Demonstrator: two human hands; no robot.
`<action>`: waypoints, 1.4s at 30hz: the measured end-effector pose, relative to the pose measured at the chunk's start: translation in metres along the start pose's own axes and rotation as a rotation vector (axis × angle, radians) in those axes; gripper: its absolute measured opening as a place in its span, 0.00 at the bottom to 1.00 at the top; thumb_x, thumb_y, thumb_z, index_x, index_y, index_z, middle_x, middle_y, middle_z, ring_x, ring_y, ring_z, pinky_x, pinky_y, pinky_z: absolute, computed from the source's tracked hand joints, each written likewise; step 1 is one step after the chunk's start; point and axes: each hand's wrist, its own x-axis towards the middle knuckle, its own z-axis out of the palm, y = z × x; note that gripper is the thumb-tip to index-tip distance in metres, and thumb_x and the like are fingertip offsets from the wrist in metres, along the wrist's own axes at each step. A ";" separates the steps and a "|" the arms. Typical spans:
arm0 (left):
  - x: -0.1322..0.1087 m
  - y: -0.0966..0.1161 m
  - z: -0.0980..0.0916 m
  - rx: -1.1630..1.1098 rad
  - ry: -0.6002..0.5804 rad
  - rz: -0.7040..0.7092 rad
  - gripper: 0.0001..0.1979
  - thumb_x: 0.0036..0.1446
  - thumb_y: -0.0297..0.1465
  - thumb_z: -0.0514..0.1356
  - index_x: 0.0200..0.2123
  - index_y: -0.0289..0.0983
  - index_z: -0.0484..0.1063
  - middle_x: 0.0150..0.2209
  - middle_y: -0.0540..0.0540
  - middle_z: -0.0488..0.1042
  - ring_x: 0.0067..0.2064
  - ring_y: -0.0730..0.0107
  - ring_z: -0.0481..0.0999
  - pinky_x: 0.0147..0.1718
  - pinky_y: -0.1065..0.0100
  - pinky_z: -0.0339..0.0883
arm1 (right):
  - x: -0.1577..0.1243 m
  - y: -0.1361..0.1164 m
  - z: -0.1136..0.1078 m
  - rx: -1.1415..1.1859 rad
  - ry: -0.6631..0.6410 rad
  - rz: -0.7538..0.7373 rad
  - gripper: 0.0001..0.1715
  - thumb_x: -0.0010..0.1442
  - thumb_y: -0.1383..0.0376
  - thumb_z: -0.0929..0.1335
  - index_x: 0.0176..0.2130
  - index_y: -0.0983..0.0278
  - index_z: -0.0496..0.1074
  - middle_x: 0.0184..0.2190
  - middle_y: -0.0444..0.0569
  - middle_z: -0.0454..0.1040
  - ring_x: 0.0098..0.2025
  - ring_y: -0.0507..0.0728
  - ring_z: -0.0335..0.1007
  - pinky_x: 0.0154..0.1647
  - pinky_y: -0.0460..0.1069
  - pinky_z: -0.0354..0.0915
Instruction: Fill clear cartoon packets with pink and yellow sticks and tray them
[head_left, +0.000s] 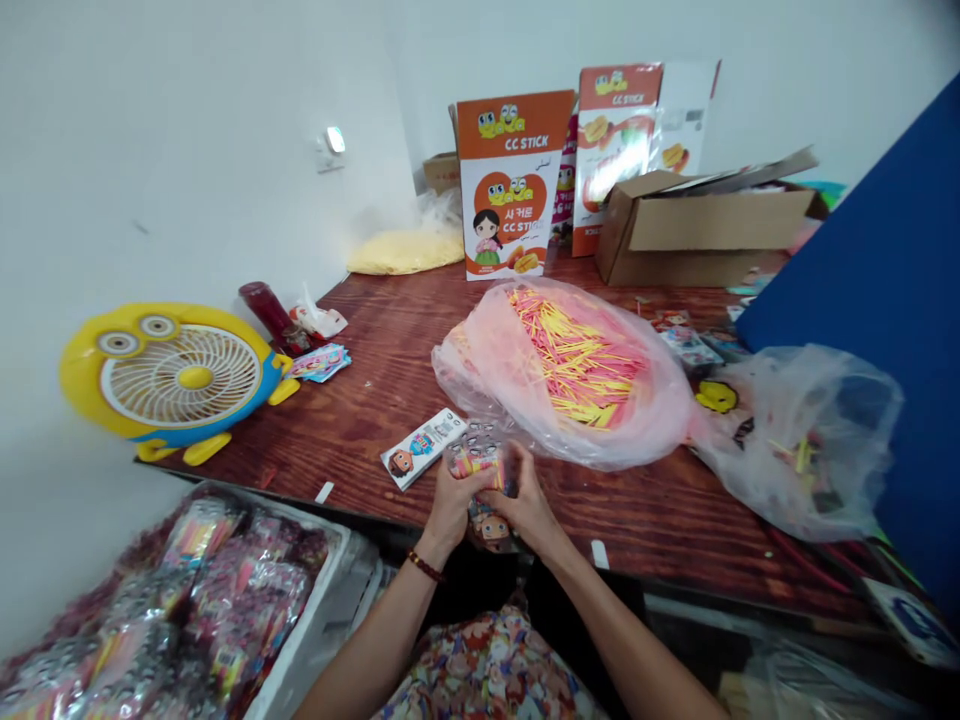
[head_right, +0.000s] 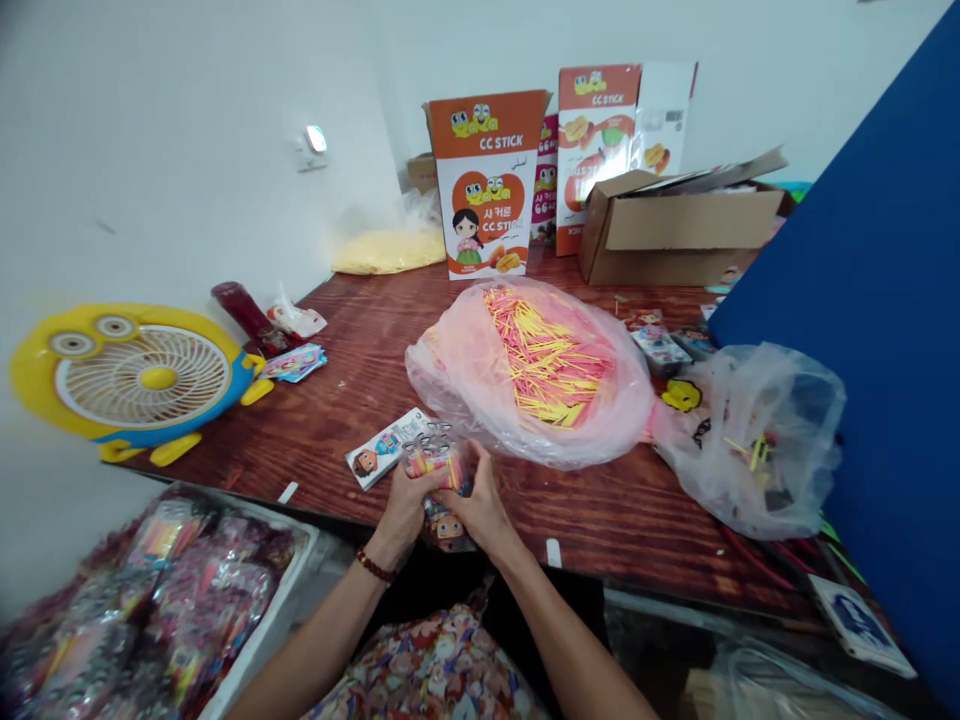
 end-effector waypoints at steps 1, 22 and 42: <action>0.000 0.000 0.003 0.012 0.005 0.017 0.25 0.44 0.31 0.72 0.47 0.36 0.71 0.43 0.45 0.79 0.41 0.65 0.78 0.47 0.62 0.71 | 0.002 -0.002 -0.004 0.017 -0.079 0.025 0.43 0.49 0.56 0.75 0.59 0.60 0.58 0.55 0.52 0.68 0.56 0.61 0.66 0.58 0.57 0.64; 0.008 -0.013 0.018 0.242 -0.036 -0.020 0.22 0.41 0.33 0.73 0.41 0.33 0.76 0.38 0.44 0.80 0.38 0.65 0.78 0.42 0.64 0.72 | 0.004 0.003 -0.026 -0.013 -0.236 -0.057 0.48 0.55 0.60 0.70 0.67 0.63 0.46 0.63 0.60 0.61 0.66 0.63 0.57 0.67 0.62 0.54; 0.002 -0.007 0.016 0.155 -0.115 -0.102 0.21 0.37 0.32 0.75 0.38 0.35 0.79 0.36 0.46 0.81 0.38 0.63 0.79 0.45 0.62 0.72 | 0.003 0.009 -0.045 -0.145 -0.287 -0.219 0.36 0.58 0.60 0.71 0.61 0.61 0.55 0.55 0.55 0.69 0.57 0.64 0.67 0.59 0.60 0.63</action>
